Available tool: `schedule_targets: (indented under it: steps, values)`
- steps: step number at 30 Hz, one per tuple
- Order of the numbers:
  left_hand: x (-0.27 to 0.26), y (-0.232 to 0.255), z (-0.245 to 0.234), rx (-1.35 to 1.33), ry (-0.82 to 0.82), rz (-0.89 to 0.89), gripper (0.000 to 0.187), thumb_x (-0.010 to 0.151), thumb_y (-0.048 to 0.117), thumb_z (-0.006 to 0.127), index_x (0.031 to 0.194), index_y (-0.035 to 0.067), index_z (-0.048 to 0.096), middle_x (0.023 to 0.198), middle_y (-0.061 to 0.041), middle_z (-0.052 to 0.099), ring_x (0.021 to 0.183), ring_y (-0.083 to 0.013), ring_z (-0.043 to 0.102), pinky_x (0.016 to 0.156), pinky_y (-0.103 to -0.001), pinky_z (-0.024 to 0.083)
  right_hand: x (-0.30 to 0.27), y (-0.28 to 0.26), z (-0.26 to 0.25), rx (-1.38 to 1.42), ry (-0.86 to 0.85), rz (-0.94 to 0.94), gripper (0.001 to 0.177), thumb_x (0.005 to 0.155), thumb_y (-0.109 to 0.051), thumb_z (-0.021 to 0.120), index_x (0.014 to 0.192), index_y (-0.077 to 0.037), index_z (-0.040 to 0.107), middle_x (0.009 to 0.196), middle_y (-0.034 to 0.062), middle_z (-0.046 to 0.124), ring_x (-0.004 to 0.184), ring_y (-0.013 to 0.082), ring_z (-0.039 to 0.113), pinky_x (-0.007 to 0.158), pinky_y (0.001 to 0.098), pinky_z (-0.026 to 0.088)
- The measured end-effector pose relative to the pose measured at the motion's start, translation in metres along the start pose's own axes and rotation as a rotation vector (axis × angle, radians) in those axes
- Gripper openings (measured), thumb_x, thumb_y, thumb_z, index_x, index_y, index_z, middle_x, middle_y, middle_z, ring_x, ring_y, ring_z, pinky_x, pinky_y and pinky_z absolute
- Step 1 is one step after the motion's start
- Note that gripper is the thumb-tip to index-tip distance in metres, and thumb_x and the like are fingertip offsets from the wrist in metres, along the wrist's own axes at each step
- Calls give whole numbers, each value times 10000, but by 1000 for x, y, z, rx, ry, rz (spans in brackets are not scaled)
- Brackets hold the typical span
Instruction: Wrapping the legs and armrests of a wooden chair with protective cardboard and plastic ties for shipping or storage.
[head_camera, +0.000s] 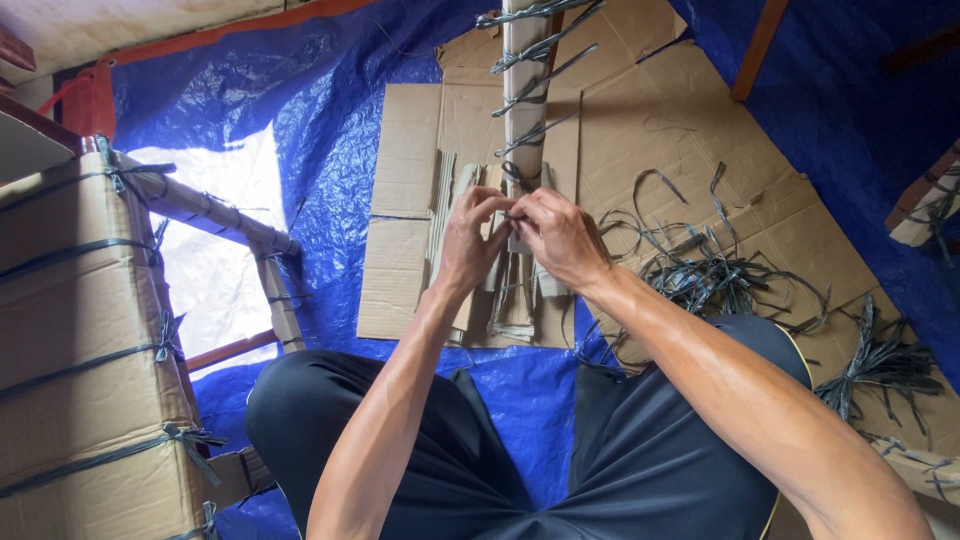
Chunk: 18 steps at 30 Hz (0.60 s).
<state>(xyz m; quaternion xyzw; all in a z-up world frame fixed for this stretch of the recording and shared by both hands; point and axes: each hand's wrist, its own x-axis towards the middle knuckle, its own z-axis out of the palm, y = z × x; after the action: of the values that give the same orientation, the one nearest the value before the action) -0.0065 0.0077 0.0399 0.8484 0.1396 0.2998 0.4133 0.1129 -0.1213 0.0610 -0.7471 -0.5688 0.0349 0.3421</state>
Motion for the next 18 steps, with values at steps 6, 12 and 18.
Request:
schedule_targets:
  steps: [6, 12, 18]
  values:
    - [0, 2, 2, 43, 24, -61, 182, 867, 83, 786, 1044, 82, 743, 1103, -88, 673, 998, -240, 667, 820, -357, 568, 3, -16, -13, -242, 51, -121, 172, 848, -12, 750, 1006, -2, 681, 983, 130, 706, 909, 255, 725, 752, 332, 634]
    - [4, 1, 9, -85, 51, -207, 140, 866, 156, 765, 961, 54, 765, 994, -77, 707, 869, -202, 692, 730, -326, 565, 3, 3, -8, -573, 50, -270, 251, 855, 57, 711, 1098, 28, 654, 993, 142, 700, 902, 237, 740, 654, 286, 642]
    - [4, -14, 13, -228, 43, -384, 237, 892, 250, 752, 982, 33, 776, 948, -76, 744, 861, -139, 706, 718, -289, 560, 3, 14, -2, -611, 89, -318, 228, 886, 35, 703, 1109, 25, 660, 989, 131, 699, 852, 228, 745, 629, 276, 641]
